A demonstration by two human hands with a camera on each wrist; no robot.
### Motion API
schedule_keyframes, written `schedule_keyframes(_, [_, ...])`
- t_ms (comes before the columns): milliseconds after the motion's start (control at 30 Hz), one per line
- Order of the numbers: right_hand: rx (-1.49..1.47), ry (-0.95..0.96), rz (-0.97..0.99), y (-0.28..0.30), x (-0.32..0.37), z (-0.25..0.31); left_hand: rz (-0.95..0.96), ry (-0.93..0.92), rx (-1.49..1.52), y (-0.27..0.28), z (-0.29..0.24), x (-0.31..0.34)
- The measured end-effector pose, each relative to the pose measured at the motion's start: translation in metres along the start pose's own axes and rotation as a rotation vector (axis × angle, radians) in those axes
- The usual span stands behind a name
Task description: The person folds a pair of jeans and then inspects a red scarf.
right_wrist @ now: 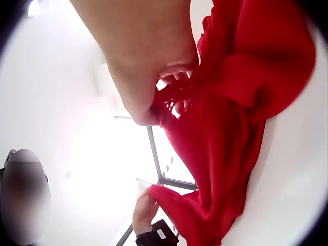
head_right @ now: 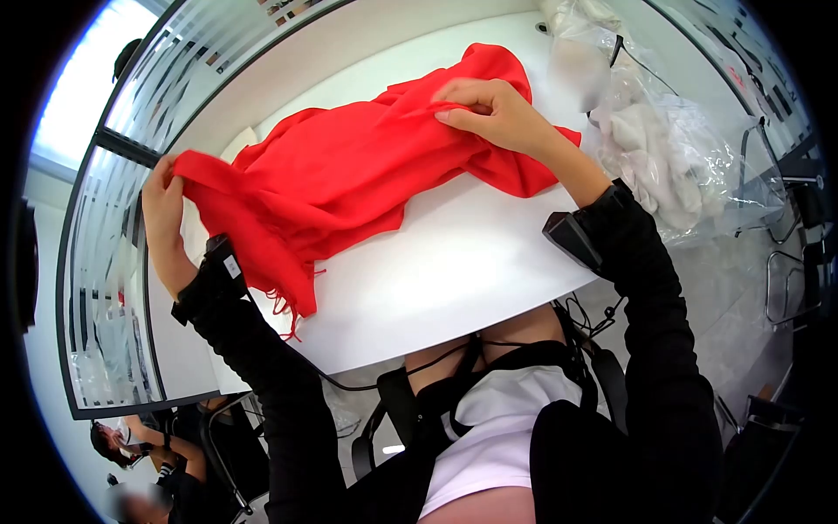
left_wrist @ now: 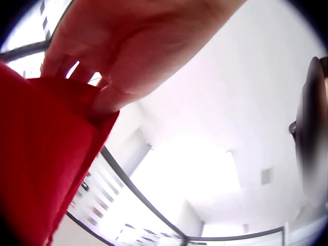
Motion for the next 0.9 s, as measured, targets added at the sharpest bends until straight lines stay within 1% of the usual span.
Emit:
schedule_keyframes(67, [0.060, 0.199, -0.018, -0.001, -0.004, 0.005, 0.101, -0.104, 0.099, -0.017, -0.036, 0.018])
schedule_keyframes(133, [0.002, 0.161, 0.007, -0.003, -0.004, 0.004, 0.338, -0.328, 0.279, -0.043, -0.066, 0.035])
schedule_keyframes(200, [-0.171, -0.115, 0.076, -0.006, 0.002, 0.001, 0.548, -0.353, 0.349, -0.075, -0.090, 0.058])
schedule_keyframes(267, [-0.233, -0.232, 0.016, -0.010, 0.004, 0.003, 0.598, -0.407, 0.318, -0.105, -0.109, 0.081])
schedule_keyframes(333, [-0.287, -0.325, -0.032, -0.010, 0.007, 0.000, 0.717, -0.312, 0.349, -0.137, -0.110, 0.094])
schedule_keyframes(367, [-0.310, -0.359, -0.048, -0.009, 0.008, -0.002, 0.735, -0.354, 0.293, -0.148, -0.110, 0.099])
schedule_keyframes(400, [-0.335, -0.395, -0.065, -0.010, 0.011, -0.005, 0.743, -0.347, 0.282, -0.156, -0.108, 0.101])
schedule_keyframes(500, [-0.362, -0.419, -0.085, -0.011, 0.014, -0.007, 0.740, -0.346, 0.246, -0.167, -0.106, 0.104])
schedule_keyframes(600, [-0.393, -0.421, -0.052, -0.018, 0.014, -0.006, 0.664, -0.380, 0.330, -0.165, -0.106, 0.103])
schedule_keyframes(700, [-0.324, -0.373, 0.001, -0.021, 0.014, -0.010, 0.594, -0.413, 0.265, -0.164, -0.104, 0.097])
schedule_keyframes(800, [-0.440, -0.465, -0.012, -0.025, 0.015, -0.011, 0.435, -0.458, 0.165, -0.153, -0.104, 0.094])
schedule_keyframes(833, [-0.411, -0.435, -0.011, -0.025, 0.015, -0.011, 0.397, -0.492, 0.106, -0.149, -0.105, 0.093])
schedule_keyframes(900, [-0.352, -0.373, -0.008, -0.025, 0.014, -0.012, 0.354, -0.568, 0.085, -0.150, -0.100, 0.089])
Point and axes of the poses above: each hand's wrist, its own x-axis away from the middle knuckle, its own y-axis out of the back of the hand, z = x × y, the point moved 6 cm from there along -x, towards the middle knuckle, and after that the axes turned 13 degrees about y, right-handed, at the moved point
